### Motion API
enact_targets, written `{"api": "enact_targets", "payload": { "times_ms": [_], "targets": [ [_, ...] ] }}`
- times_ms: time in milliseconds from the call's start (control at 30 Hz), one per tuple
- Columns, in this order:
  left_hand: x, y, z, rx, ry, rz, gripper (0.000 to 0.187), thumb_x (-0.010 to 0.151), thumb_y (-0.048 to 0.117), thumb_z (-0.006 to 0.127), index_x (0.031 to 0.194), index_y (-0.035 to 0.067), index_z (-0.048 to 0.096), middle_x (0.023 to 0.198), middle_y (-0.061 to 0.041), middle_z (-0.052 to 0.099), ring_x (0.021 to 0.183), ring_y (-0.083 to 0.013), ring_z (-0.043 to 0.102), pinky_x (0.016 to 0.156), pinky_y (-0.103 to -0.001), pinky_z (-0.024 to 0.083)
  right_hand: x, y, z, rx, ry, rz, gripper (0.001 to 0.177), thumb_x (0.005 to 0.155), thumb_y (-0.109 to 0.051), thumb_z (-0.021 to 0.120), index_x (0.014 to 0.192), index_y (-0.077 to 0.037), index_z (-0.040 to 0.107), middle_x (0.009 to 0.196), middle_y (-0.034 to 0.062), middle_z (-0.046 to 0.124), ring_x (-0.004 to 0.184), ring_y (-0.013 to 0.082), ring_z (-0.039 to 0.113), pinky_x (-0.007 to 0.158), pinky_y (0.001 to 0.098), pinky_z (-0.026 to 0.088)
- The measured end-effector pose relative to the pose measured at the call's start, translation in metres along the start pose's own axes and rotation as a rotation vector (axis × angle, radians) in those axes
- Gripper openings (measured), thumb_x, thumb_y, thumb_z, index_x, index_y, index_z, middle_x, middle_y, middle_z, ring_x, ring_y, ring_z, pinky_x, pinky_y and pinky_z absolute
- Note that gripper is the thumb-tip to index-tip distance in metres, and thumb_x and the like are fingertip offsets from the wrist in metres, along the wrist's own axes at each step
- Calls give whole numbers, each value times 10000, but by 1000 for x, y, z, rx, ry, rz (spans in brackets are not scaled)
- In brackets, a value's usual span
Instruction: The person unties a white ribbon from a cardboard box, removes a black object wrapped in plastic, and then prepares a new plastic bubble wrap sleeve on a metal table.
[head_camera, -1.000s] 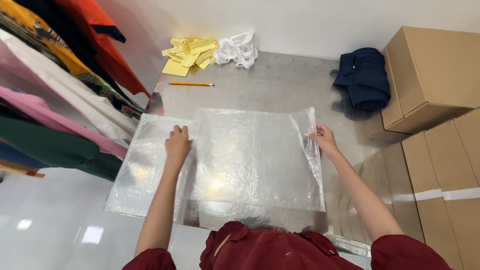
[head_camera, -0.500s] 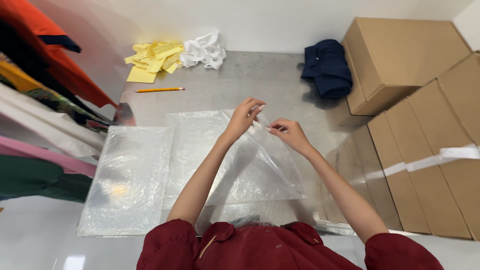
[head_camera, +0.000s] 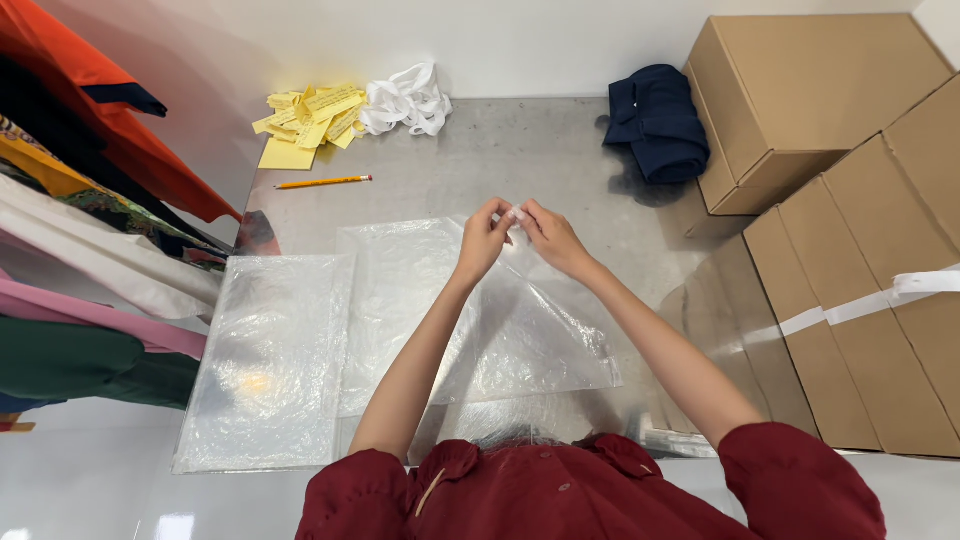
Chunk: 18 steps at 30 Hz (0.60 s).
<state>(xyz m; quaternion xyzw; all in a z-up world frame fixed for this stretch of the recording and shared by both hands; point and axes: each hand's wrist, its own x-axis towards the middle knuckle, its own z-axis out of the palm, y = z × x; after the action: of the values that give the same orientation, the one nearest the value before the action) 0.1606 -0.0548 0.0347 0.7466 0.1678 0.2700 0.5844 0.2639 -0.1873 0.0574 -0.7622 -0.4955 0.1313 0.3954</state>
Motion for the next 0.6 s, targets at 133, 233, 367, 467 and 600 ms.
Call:
{"api": "enact_targets", "payload": {
  "times_ms": [133,233,367,467,600],
  "targets": [
    [0,-15,12,-52,122,-50,82,989,102,618,943,55,668,837,-99,676,561,-165,674,460,-282,552,-6,-1,-2,-53,-1,-46,278,1123,-319,438,974,-127,575,794,90,628,796,260,661,725,384,536],
    [10,-39,12,-120,254,-68,97,1001,117,603,968,43,657,844,-115,644,587,-198,673,491,-309,549,-38,-15,-16,-190,-12,-19,278,1107,-314,452,934,-137,577,793,38,585,775,217,638,727,355,523],
    [32,-68,-11,-134,411,-103,121,1025,129,568,959,68,649,834,-76,619,628,-161,677,469,-251,556,-93,0,-36,-358,-87,-2,269,1078,-298,502,909,-113,600,827,72,593,829,271,668,747,377,543],
    [28,-61,-18,-147,449,-163,149,1038,121,541,945,54,637,831,-59,602,620,-149,680,451,-238,591,-132,12,-61,-411,-163,71,265,1060,-291,516,891,-108,610,828,80,600,850,281,676,761,387,545],
    [28,-71,-13,-148,514,-215,148,1042,116,527,949,47,619,831,-50,568,600,-148,673,441,-230,623,-163,14,-81,-366,-268,178,286,1042,-271,519,837,-83,589,805,103,622,847,302,680,763,410,543]
  ]
}}
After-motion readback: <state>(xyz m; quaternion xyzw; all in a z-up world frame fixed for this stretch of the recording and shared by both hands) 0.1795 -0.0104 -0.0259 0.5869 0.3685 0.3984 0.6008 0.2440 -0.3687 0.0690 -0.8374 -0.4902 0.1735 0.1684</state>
